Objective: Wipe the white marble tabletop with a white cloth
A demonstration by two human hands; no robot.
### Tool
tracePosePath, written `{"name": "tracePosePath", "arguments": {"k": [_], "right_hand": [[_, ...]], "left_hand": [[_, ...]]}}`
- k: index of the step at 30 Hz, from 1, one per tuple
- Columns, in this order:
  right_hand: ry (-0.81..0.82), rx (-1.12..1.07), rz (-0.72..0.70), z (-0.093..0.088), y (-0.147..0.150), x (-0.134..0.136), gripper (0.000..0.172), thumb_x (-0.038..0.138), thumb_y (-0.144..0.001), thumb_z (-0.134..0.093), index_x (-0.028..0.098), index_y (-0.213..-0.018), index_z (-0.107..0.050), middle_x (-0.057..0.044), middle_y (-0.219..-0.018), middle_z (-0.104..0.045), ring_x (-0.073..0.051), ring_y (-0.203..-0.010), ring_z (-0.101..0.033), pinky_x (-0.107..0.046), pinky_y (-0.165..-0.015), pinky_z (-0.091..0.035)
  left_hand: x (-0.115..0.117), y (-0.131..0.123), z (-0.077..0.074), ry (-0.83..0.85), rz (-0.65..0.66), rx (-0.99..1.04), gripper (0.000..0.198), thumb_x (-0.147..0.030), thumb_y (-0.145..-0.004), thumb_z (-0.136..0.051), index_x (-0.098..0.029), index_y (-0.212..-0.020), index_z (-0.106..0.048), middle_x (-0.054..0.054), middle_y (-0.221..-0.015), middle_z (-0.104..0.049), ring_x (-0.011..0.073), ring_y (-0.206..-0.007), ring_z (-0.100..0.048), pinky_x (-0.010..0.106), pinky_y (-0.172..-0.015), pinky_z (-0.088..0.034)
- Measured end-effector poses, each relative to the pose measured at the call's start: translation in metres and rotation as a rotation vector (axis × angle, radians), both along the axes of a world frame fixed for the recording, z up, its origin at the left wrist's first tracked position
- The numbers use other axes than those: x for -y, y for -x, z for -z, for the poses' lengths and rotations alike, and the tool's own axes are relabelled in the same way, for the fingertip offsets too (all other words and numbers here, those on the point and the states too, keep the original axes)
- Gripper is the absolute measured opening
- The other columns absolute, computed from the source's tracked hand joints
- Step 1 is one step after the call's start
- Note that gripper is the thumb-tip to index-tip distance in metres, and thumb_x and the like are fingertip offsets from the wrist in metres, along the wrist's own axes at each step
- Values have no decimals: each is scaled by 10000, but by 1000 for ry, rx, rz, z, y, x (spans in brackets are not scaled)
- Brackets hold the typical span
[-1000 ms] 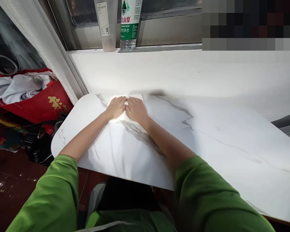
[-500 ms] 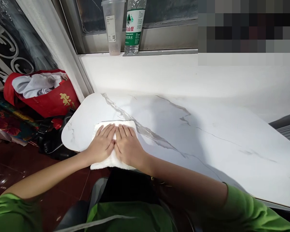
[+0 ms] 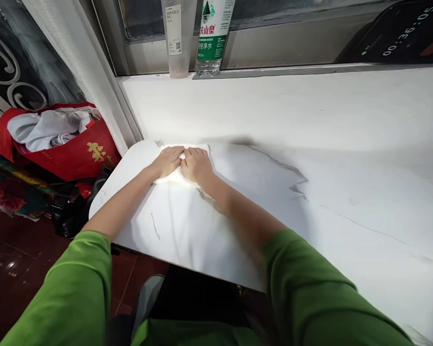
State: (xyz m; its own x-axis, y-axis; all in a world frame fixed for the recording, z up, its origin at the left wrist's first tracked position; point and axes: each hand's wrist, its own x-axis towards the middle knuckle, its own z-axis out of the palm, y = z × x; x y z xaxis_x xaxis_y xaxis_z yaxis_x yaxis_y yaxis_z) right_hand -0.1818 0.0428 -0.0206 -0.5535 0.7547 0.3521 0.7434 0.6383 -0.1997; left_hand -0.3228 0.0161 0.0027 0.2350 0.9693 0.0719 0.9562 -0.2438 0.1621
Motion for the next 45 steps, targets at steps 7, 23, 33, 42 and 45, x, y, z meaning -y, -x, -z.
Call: {"name": "tracePosePath", "arguments": {"k": [7,23,33,42,45], "right_hand": [[-29,-45,64,9,12,-47,358,153,-931,-389,49,-1174,-630,-205,-1189,-663,-312,-1132,-533,-418,-1009,-329],[-8,53,-83,-8,-2,114,566,212,-945,-372,-108,-1402,-464,-307,-1438,-509,-393,-1324,-450,-538,-1120,-278],[79,60,-312,-25,34,185,625,305,-951,-398,-81,-1440,-452,-306,-1487,-461,-445,-1395,-406,-694,-1169,-199],[95,-15,-204,-24,94,107,585,268,-949,-394,-80,-1413,-472,-299,-1451,-504,-412,-1350,-445,-638,-1167,-231],[119,-34,-139,-20,108,54,548,247,-947,-396,-70,-1382,-497,-296,-1403,-541,-391,-1311,-469,-613,-1162,-226]], "left_hand": [[-54,12,8,-61,45,26,546,-221,-913,-324,-112,-1430,-465,132,-1518,-495,246,-1401,-443,406,-1194,-299],[115,14,1,-6,27,11,563,-278,-977,-279,-113,-1508,-365,127,-1608,-367,241,-1503,-300,482,-1252,-185],[217,54,-8,-11,-68,9,578,-364,-1001,-232,-141,-1521,-351,135,-1594,-387,267,-1487,-331,515,-1243,-213],[118,114,-11,-28,-72,60,582,-352,-935,-315,-128,-1455,-448,135,-1519,-488,276,-1415,-430,453,-1209,-301],[56,121,-8,-26,-77,77,577,-315,-906,-350,-127,-1436,-478,125,-1508,-506,277,-1405,-440,438,-1208,-300]]}}
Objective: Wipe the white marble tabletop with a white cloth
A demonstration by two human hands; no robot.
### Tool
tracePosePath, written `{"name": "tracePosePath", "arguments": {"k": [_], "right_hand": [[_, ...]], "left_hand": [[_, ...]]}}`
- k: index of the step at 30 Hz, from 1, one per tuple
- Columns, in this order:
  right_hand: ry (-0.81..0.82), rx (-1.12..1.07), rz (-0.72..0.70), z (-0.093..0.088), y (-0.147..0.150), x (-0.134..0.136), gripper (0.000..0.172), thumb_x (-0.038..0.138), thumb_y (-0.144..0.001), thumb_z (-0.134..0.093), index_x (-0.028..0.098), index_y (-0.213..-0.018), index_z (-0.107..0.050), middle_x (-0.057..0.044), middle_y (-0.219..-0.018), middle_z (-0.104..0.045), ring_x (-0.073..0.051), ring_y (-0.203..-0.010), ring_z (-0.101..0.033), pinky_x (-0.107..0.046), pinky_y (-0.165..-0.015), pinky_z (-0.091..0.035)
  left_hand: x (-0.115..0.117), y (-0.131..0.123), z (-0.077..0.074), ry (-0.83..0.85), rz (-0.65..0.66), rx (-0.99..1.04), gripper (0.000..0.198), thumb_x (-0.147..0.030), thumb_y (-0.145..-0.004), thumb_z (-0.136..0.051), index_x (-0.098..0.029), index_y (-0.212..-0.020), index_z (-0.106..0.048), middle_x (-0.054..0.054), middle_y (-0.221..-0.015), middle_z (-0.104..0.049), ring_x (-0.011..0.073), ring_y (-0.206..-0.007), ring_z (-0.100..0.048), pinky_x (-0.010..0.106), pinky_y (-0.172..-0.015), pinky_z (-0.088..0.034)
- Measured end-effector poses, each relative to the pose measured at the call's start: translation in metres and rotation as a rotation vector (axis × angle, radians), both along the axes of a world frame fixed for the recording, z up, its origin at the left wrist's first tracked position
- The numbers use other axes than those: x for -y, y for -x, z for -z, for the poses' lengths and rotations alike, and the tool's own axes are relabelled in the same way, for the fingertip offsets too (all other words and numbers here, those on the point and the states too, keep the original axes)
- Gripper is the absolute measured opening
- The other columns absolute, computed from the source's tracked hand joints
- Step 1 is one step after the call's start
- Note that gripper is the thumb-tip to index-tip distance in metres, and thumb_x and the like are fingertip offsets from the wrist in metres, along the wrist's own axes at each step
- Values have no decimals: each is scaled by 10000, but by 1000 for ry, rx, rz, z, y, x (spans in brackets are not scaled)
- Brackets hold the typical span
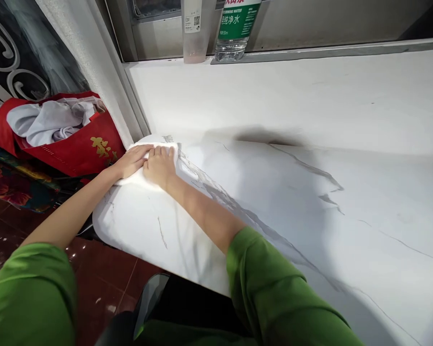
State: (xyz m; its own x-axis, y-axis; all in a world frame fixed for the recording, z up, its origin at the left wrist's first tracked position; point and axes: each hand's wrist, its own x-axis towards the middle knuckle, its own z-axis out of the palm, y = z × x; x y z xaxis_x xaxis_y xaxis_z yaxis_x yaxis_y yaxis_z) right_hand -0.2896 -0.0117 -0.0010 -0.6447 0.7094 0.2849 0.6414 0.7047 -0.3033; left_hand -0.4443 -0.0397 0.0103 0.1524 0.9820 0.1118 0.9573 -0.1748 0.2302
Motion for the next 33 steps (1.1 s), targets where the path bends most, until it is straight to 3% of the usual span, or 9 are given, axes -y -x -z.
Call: {"name": "tracePosePath", "arguments": {"k": [5,7,10,14,19,27,30,33], "right_hand": [[-19,-59,162,13,9,-68,483,205,-951,-374,-20,-1341,-548,-255,-1322,-603,-359,-1267,-493,-553,-1149,-230],[-29,-73,195,17,9,-79,480,201,-953,-359,-19,-1330,-558,-253,-1304,-611,-362,-1250,-499,-546,-1143,-226],[-60,-78,178,20,6,-78,482,201,-952,-346,-30,-1318,-560,-263,-1298,-605,-371,-1238,-495,-537,-1126,-234],[-74,-28,113,15,-6,-54,485,206,-956,-345,-31,-1333,-536,-270,-1326,-582,-358,-1253,-479,-515,-1118,-249],[-62,44,0,7,-31,-1,541,225,-971,-304,-31,-1419,-468,-238,-1461,-502,-348,-1350,-417,-491,-1171,-197],[-70,121,-171,3,-108,95,585,252,-974,-356,-53,-1469,-422,-237,-1538,-434,-370,-1423,-369,-526,-1210,-188],[-75,125,-183,4,-136,111,583,257,-964,-369,-50,-1453,-450,-238,-1527,-449,-378,-1413,-380,-526,-1210,-197],[-51,124,-163,5,-147,105,569,238,-934,-394,-40,-1422,-486,-240,-1510,-468,-380,-1392,-398,-529,-1196,-212]], "left_hand": [[-83,-2,6,12,44,-6,556,-258,-892,-365,-148,-1422,-489,97,-1526,-495,247,-1420,-425,410,-1214,-284],[-97,-3,7,24,57,-14,560,-246,-894,-366,-139,-1432,-480,98,-1538,-481,237,-1428,-415,394,-1217,-275],[-96,-5,9,15,51,-33,557,-251,-922,-353,-145,-1458,-457,94,-1563,-450,231,-1443,-393,395,-1224,-257],[-64,-10,10,1,30,-67,547,-252,-946,-328,-149,-1472,-442,96,-1576,-430,229,-1462,-364,421,-1231,-241],[4,-31,10,-14,-28,-95,554,-260,-959,-313,-144,-1492,-405,111,-1587,-407,242,-1483,-336,461,-1238,-219],[129,-114,9,-27,-119,-113,573,-264,-968,-254,-76,-1491,-396,162,-1585,-395,268,-1490,-326,501,-1243,-201],[148,-143,9,-36,-103,-110,560,-256,-970,-260,-92,-1486,-404,154,-1584,-400,266,-1492,-326,502,-1248,-194],[140,-157,10,-18,-72,-103,559,-247,-964,-269,-82,-1479,-411,160,-1579,-407,270,-1490,-328,506,-1246,-197]]}}
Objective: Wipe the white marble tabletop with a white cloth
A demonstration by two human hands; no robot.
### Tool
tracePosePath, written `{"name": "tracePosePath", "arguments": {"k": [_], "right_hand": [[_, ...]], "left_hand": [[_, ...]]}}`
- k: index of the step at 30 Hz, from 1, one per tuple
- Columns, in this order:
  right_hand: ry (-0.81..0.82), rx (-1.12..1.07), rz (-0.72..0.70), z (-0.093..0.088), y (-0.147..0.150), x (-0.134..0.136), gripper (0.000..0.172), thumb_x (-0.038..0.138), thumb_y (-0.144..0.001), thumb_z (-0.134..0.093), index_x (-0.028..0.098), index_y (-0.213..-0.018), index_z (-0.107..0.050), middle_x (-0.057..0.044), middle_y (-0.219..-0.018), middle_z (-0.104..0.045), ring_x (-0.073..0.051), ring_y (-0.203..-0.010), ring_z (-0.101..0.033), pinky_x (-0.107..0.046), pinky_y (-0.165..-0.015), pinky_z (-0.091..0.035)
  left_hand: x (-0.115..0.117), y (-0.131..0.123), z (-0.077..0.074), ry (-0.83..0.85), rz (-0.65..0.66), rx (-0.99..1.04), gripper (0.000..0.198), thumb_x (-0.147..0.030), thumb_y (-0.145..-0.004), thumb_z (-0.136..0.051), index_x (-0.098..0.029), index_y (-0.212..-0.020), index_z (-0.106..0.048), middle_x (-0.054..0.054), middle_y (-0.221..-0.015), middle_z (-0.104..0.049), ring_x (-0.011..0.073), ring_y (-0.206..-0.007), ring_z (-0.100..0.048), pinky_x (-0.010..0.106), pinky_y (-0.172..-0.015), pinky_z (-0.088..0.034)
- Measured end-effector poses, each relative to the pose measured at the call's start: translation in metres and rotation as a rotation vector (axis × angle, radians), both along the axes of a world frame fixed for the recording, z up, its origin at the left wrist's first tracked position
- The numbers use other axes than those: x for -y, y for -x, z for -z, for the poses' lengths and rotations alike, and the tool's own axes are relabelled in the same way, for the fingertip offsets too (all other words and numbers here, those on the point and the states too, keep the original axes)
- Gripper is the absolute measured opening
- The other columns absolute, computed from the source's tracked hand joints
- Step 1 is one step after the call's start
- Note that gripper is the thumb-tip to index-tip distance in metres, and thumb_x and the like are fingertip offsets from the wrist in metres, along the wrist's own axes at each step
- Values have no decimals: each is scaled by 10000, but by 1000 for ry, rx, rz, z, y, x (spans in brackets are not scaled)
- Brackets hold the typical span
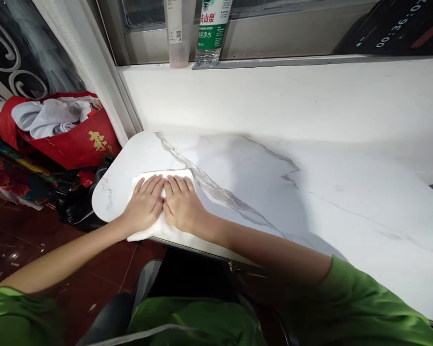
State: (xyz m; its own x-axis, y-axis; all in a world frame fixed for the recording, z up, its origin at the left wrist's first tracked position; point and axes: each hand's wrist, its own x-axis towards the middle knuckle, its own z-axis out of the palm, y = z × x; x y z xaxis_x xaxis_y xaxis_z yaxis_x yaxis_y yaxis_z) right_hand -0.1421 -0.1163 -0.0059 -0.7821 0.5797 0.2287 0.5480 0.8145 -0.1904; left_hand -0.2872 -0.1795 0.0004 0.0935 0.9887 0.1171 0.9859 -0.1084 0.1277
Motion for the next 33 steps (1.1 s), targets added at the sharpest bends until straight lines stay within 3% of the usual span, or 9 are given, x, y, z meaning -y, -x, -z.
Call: {"name": "tracePosePath", "arguments": {"k": [4,12,16,20,24,28,33], "right_hand": [[11,-55,69,3,8,-47,511,168,-898,-387,1,-1354,-546,-221,-1449,-531,-344,-1325,-457,-488,-1167,-239],[5,-127,288,7,29,-176,428,109,-890,-380,34,-1254,-593,-217,-1276,-639,-322,-1222,-530,-447,-1086,-312],[17,-143,348,10,28,-203,422,106,-900,-366,72,-1260,-583,-211,-1292,-635,-327,-1238,-520,-477,-1077,-314],[8,-145,334,13,22,-199,418,123,-913,-343,72,-1247,-588,-211,-1300,-624,-325,-1249,-505,-469,-1092,-294],[-37,-132,318,16,4,-175,431,128,-916,-342,57,-1267,-581,-214,-1320,-615,-321,-1250,-506,-461,-1102,-296],[-101,-97,254,23,-32,-132,471,149,-928,-324,29,-1325,-546,-226,-1401,-567,-327,-1287,-487,-475,-1114,-299],[-160,-122,204,29,-90,-51,512,182,-935,-309,13,-1363,-534,-208,-1432,-562,-328,-1330,-483,-507,-1147,-309]], "left_hand": [[-52,2,1,22,-3,-15,578,-240,-950,-276,-21,-1467,-411,194,-1574,-399,291,-1487,-323,518,-1238,-193],[-212,19,5,-4,67,-9,565,-204,-932,-294,-95,-1470,-428,136,-1567,-430,241,-1462,-369,432,-1224,-238],[-249,18,9,-21,100,7,561,-193,-921,-311,-116,-1459,-449,124,-1549,-460,233,-1440,-404,417,-1212,-259],[-243,13,12,-25,74,8,562,-189,-928,-307,-100,-1466,-443,134,-1562,-439,229,-1459,-375,409,-1221,-234],[-212,-5,9,-24,73,12,559,-183,-932,-305,-115,-1471,-438,124,-1571,-429,231,-1467,-362,431,-1222,-234],[-159,-39,6,-11,94,-2,557,-186,-947,-303,-84,-1484,-414,146,-1581,-409,247,-1481,-344,455,-1233,-206],[-71,-88,4,-28,138,3,547,-206,-974,-294,-32,-1481,-405,176,-1573,-411,276,-1487,-332,490,-1246,-174]]}}
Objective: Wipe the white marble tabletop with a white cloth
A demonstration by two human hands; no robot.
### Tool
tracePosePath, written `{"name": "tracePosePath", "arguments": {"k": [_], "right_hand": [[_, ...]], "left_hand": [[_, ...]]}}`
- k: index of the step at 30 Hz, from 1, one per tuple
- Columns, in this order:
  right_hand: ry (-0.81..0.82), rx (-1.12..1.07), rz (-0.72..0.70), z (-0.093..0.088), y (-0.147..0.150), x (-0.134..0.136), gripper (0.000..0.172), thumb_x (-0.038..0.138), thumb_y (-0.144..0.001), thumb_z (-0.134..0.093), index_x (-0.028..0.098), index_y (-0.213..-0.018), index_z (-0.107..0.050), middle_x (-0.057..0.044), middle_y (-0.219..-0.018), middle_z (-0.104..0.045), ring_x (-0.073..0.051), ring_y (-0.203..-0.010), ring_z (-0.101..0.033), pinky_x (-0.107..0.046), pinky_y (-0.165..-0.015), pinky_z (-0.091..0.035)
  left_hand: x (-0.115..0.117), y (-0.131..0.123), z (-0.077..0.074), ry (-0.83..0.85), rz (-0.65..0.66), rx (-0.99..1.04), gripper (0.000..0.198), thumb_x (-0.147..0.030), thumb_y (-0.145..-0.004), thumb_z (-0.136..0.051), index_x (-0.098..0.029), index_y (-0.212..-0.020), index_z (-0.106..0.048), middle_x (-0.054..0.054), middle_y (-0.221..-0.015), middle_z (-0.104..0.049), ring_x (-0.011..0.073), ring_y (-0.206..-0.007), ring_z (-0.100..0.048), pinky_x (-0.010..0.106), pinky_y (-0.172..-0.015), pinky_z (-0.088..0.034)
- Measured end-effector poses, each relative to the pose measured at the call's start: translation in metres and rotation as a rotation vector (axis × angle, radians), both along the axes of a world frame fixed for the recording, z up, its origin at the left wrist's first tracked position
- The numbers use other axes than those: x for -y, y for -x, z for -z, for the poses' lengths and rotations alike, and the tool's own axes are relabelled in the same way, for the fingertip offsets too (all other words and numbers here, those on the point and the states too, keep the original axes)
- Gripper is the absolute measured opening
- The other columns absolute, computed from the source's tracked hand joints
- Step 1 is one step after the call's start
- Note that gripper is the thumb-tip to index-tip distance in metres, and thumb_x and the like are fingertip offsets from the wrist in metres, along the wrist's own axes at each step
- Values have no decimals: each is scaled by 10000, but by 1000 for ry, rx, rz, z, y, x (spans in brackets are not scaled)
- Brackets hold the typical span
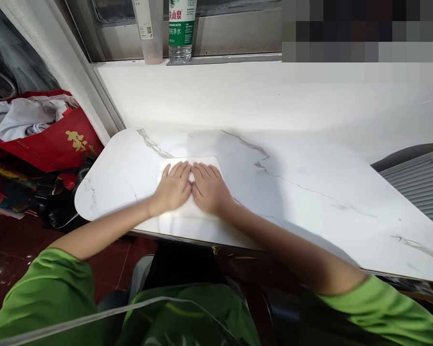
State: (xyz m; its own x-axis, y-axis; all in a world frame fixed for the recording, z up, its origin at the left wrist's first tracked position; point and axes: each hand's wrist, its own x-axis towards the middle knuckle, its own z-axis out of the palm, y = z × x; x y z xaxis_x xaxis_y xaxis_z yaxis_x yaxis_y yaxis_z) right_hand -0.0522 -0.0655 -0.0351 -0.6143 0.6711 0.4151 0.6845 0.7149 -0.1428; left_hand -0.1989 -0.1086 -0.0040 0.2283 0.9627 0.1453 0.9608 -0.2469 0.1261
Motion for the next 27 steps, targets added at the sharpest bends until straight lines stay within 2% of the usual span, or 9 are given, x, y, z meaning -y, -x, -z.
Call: {"name": "tracePosePath", "arguments": {"k": [2,4,6,8,11,17,20,23,27], "right_hand": [[-30,-9,-28,-1,-19,30,503,186,-938,-318,13,-1345,-557,-191,-1408,-590,-311,-1331,-495,-482,-1164,-316],[-49,-1,-48,-2,-33,51,497,186,-936,-333,7,-1338,-563,-193,-1415,-584,-309,-1353,-479,-474,-1168,-328],[-52,1,-60,-3,-41,56,487,182,-928,-349,8,-1325,-571,-197,-1415,-583,-307,-1360,-473,-472,-1165,-342],[-35,-8,-70,-4,-43,46,475,173,-915,-362,21,-1307,-583,-195,-1394,-598,-303,-1342,-488,-469,-1155,-359],[18,-36,-67,-4,-38,4,461,155,-893,-370,46,-1280,-593,-195,-1359,-620,-302,-1296,-518,-469,-1127,-382],[99,-59,55,-8,-23,-109,397,154,-846,-384,86,-1157,-621,-206,-1156,-679,-333,-1110,-582,-465,-1023,-419],[111,-63,144,-10,-18,-151,369,138,-845,-380,106,-1122,-622,-201,-1140,-683,-331,-1113,-579,-464,-1015,-410],[97,-73,191,-9,-15,-173,360,136,-861,-373,134,-1127,-616,-178,-1143,-690,-324,-1127,-576,-463,-1015,-403],[94,-51,199,-5,-18,-176,374,146,-883,-359,121,-1160,-610,-188,-1183,-676,-321,-1157,-563,-458,-1039,-382]], "left_hand": [[31,-16,-1,-3,20,2,553,-221,-985,-282,0,-1477,-403,192,-1570,-409,297,-1497,-311,499,-1250,-166],[53,-27,-2,-19,55,6,549,-222,-993,-268,-8,-1482,-400,181,-1573,-410,297,-1501,-305,501,-1251,-172],[59,-32,-1,-29,78,8,542,-222,-995,-268,-25,-1481,-405,173,-1571,-417,291,-1499,-312,503,-1248,-191],[49,-34,0,-24,74,6,540,-221,-990,-276,-28,-1476,-411,175,-1567,-422,289,-1494,-323,511,-1242,-204],[8,-32,3,-12,36,4,543,-220,-980,-296,-22,-1471,-413,183,-1564,-424,293,-1484,-340,522,-1236,-209],[-115,-29,1,27,17,31,519,-161,-964,-318,-67,-1461,-431,150,-1560,-439,243,-1464,-371,468,-1235,-219],[-163,-31,0,4,16,54,494,-144,-958,-319,-91,-1423,-475,132,-1543,-465,216,-1453,-382,431,-1227,-236],[-190,-31,1,2,31,75,484,-137,-951,-322,-116,-1401,-498,116,-1521,-495,203,-1439,-401,412,-1217,-255],[-194,-30,3,-7,32,74,488,-143,-957,-316,-119,-1413,-488,108,-1543,-472,210,-1451,-387,425,-1224,-232]]}}
